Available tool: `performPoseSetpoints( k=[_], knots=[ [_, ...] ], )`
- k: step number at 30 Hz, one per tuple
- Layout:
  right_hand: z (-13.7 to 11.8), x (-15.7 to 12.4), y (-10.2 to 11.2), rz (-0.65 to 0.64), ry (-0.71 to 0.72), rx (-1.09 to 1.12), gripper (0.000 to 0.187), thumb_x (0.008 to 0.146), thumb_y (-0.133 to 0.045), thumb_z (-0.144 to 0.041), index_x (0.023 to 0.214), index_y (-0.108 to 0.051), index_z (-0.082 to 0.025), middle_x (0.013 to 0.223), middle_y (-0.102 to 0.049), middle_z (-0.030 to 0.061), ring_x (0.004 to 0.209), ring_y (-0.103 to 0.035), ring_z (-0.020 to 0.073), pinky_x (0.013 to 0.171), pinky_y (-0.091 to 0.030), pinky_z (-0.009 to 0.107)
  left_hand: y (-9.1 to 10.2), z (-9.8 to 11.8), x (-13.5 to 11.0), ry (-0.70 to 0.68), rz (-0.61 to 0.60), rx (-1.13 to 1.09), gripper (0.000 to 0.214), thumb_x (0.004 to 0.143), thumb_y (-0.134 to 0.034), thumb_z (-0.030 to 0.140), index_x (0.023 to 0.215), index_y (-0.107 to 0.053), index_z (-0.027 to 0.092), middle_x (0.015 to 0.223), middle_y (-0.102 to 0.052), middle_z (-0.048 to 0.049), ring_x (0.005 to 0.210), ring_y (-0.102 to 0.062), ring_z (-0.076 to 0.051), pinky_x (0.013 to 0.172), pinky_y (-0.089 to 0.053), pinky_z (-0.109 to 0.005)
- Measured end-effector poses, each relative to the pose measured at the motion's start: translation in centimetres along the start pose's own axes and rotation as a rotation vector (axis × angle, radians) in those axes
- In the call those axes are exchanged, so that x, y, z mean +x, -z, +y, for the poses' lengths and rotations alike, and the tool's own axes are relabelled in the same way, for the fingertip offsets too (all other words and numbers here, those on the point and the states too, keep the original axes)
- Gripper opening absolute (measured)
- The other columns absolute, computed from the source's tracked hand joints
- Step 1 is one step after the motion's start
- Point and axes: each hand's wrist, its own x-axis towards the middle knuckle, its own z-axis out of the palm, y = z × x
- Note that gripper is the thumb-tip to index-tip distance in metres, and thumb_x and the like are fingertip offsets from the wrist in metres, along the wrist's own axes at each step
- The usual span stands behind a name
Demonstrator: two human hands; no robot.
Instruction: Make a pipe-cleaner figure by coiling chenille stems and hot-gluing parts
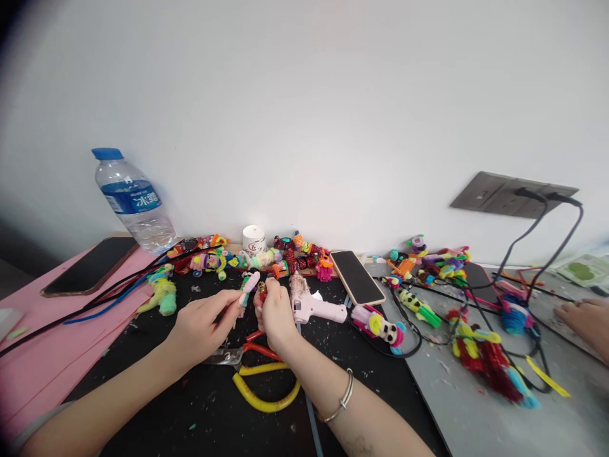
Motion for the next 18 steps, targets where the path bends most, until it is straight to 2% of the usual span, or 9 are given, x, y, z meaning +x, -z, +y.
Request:
performPoseSetpoints(
  k=[3, 6, 8, 10, 15, 18],
  knots=[
    [0.0, 0.0, 0.0, 0.017, -0.021, 0.022, 0.054, 0.091, -0.021, -0.048, 0.045, -0.032, -0.021, 0.035, -0.02, -0.0083, 0.031, -0.011, 0.0057, 0.033, -0.007, 0.019, 0.3, 0.1, 0.1, 0.127, -0.04, -0.106, 0.013, 0.088, -0.045, 0.014, 0.089, -0.058, 0.016, 0.065, -0.064, -0.0002, 0.055, -0.061, -0.012, 0.059, -0.045, -0.021],
    [0.0, 0.0, 0.0, 0.02, -0.035, 0.031, 0.056, 0.09, -0.021, -0.052, 0.045, -0.032, -0.021, 0.035, -0.021, -0.0084, 0.031, -0.012, 0.0055, 0.033, -0.007, 0.019, 0.7, 0.2, 0.6, 0.433, -0.093, -0.406, 0.015, 0.09, -0.045, 0.021, 0.083, -0.057, 0.017, 0.058, -0.059, 0.0034, 0.045, -0.056, -0.009, 0.05, -0.043, -0.02],
    [0.0, 0.1, 0.0, 0.018, -0.04, 0.029, 0.055, 0.089, -0.021, -0.052, 0.045, -0.032, -0.02, 0.034, -0.021, -0.0083, 0.031, -0.012, 0.0054, 0.033, -0.007, 0.019, 0.7, 0.1, 0.9, 0.627, -0.087, -0.635, 0.016, 0.09, -0.046, 0.027, 0.084, -0.057, 0.017, 0.059, -0.059, 0.0037, 0.042, -0.055, -0.008, 0.046, -0.042, -0.02],
    [0.0, 0.1, 0.1, 0.014, -0.042, 0.024, 0.055, 0.088, -0.021, -0.053, 0.046, -0.033, -0.021, 0.035, -0.021, -0.0084, 0.031, -0.013, 0.0055, 0.034, -0.007, 0.02, 0.6, -0.3, 1.0, 0.745, -0.051, -0.809, 0.016, 0.089, -0.049, 0.031, 0.086, -0.057, 0.017, 0.06, -0.059, 0.0039, 0.04, -0.053, -0.008, 0.044, -0.041, -0.02],
    [0.2, 0.0, 0.2, -0.004, -0.003, -0.011, 0.05, 0.086, -0.023, -0.052, 0.051, -0.039, -0.02, 0.039, -0.024, -0.0089, 0.033, -0.014, 0.006, 0.035, -0.009, 0.021, 0.1, -0.9, 0.9, 0.854, 0.05, -1.028, 0.016, 0.085, -0.056, 0.031, 0.088, -0.06, 0.016, 0.059, -0.058, 0.004, 0.039, -0.049, -0.006, 0.042, -0.038, -0.018],
    [0.3, -0.2, 0.1, -0.028, 0.066, -0.057, 0.036, 0.083, -0.036, -0.044, 0.057, -0.043, -0.02, 0.042, -0.027, -0.0093, 0.036, -0.017, 0.0063, 0.037, -0.012, 0.021, 0.2, -1.2, 0.9, 0.873, 0.099, -1.038, 0.016, 0.084, -0.057, 0.031, 0.088, -0.061, 0.016, 0.058, -0.058, 0.004, 0.04, -0.048, -0.006, 0.042, -0.038, -0.018]
  ],
)
